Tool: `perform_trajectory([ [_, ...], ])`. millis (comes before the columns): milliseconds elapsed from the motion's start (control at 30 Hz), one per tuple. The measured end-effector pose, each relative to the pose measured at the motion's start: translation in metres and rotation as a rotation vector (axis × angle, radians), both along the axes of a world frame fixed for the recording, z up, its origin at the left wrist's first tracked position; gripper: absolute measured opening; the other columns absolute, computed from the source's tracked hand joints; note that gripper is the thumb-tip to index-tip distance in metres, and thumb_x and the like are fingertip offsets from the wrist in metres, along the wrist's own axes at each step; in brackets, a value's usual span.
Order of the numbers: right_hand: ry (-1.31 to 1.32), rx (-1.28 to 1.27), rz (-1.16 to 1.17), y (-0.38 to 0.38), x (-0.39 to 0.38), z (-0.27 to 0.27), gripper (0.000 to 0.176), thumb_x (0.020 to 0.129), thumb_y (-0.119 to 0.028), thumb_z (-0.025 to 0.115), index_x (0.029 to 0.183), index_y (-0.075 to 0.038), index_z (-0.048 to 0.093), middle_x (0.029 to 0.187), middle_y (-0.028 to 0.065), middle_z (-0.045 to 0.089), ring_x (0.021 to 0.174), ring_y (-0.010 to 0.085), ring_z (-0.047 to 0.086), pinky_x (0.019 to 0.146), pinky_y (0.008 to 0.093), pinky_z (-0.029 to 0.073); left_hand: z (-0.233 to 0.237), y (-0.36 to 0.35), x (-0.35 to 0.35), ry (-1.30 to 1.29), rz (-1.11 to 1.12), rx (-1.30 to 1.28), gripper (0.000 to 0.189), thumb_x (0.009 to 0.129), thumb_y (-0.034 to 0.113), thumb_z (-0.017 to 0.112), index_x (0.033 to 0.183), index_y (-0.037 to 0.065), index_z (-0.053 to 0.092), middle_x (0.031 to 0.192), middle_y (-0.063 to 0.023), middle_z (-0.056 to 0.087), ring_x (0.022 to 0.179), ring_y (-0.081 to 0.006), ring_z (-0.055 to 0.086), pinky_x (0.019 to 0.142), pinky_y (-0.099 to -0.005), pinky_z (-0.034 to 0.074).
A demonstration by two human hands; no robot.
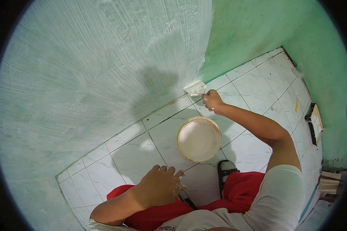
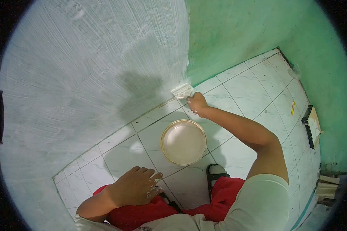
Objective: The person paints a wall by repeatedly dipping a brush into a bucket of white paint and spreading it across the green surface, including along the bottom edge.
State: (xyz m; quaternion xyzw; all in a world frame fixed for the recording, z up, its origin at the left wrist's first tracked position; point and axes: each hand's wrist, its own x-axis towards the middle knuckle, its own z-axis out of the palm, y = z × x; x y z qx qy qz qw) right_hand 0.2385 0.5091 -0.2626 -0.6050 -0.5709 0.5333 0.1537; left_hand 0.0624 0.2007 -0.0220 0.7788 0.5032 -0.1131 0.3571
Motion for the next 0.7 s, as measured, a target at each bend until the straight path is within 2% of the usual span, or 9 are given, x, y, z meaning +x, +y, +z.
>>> perform_trajectory([
  [67,0.060,-0.068,-0.010,-0.009,0.007,0.012,0.034,0.092,-0.020,0.062,0.099,0.014,0.056,0.076,0.0206,0.065,0.057,0.0248,0.063,0.041,0.0405,0.044,0.000,0.000,0.001,0.003,-0.001,0.003,0.046,0.099,0.037,0.057,0.125,-0.001,0.060,0.109,-0.0197,0.066,0.103,-0.0367,0.065,0.094,-0.0447,0.049],
  [133,0.079,-0.083,-0.056,-0.013,0.011,0.012,0.023,0.089,-0.014,0.058,0.075,0.003,0.052,0.059,0.0074,0.051,0.041,0.0142,0.045,0.033,0.0320,0.033,0.001,0.001,0.001,0.019,-0.021,0.008,0.046,0.099,0.037,0.057,0.125,-0.001,0.060,0.109,-0.0198,0.066,0.103,-0.0367,0.065,0.095,-0.0448,0.049],
  [167,0.082,-0.082,-0.058,-0.011,0.011,0.007,0.023,0.089,-0.014,0.058,0.075,0.003,0.052,0.059,0.0074,0.051,0.041,0.0142,0.045,0.033,0.0320,0.033,0.001,0.002,0.001,0.021,-0.024,0.009,0.046,0.099,0.037,0.057,0.125,-0.001,0.060,0.109,-0.0198,0.066,0.103,-0.0367,0.065,0.095,-0.0448,0.049],
  [233,-0.067,-0.029,-0.015,-0.004,0.010,-0.014,0.034,0.092,-0.020,0.061,0.099,0.013,0.056,0.073,0.0189,0.064,0.051,0.0234,0.060,0.039,0.0389,0.045,-0.002,0.001,0.001,0.003,-0.015,0.031,0.047,0.099,0.038,0.056,0.125,-0.001,0.060,0.109,-0.0200,0.066,0.103,-0.0369,0.065,0.094,-0.0449,0.049],
  [467,-0.148,-0.090,-0.047,0.020,-0.005,-0.021,0.032,0.088,-0.020,0.064,0.094,0.012,0.061,0.078,0.0227,0.068,0.057,0.0288,0.066,0.044,0.0411,0.051,-0.003,0.003,0.001,0.029,-0.031,0.001,0.047,0.100,0.039,0.055,0.125,0.000,0.059,0.109,-0.0202,0.066,0.104,-0.0372,0.065,0.095,-0.0449,0.049],
  [500,-0.142,-0.013,-0.069,0.020,-0.008,-0.020,0.026,0.088,-0.017,0.061,0.080,0.008,0.058,0.068,0.0161,0.061,0.049,0.0220,0.056,0.039,0.0381,0.043,-0.005,0.002,0.000,0.024,-0.034,0.005,0.047,0.100,0.039,0.055,0.125,0.000,0.059,0.108,-0.0202,0.067,0.104,-0.0372,0.065,0.095,-0.0449,0.049],
  [533,-0.136,0.063,-0.092,0.021,-0.009,-0.019,0.029,0.089,-0.014,0.059,0.066,0.003,0.054,0.057,0.0095,0.055,0.041,0.0152,0.047,0.034,0.0350,0.034,-0.006,0.002,0.000,0.018,-0.038,0.008,0.046,0.100,0.038,0.055,0.125,0.000,0.059,0.108,-0.0202,0.067,0.104,-0.0372,0.065,0.095,-0.0449,0.049],
  [667,-0.121,0.074,-0.030,0.045,0.003,-0.017,0.028,0.089,-0.015,0.060,0.071,0.006,0.056,0.058,0.0104,0.055,0.042,0.0148,0.049,0.036,0.0355,0.036,-0.002,0.004,0.003,0.017,-0.025,-0.005,0.047,0.100,0.038,0.056,0.126,0.000,0.059,0.108,-0.0201,0.067,0.104,-0.0373,0.065,0.094,-0.0450,0.049],
  [700,-0.097,0.088,-0.015,0.051,0.012,-0.019,0.026,0.087,-0.017,0.063,0.077,0.008,0.059,0.065,0.0151,0.061,0.047,0.0197,0.056,0.041,0.0375,0.042,-0.002,0.004,0.004,0.013,-0.024,-0.005,0.047,0.100,0.038,0.055,0.126,0.000,0.060,0.108,-0.0204,0.067,0.104,-0.0372,0.065,0.095,-0.0449,0.049],
])
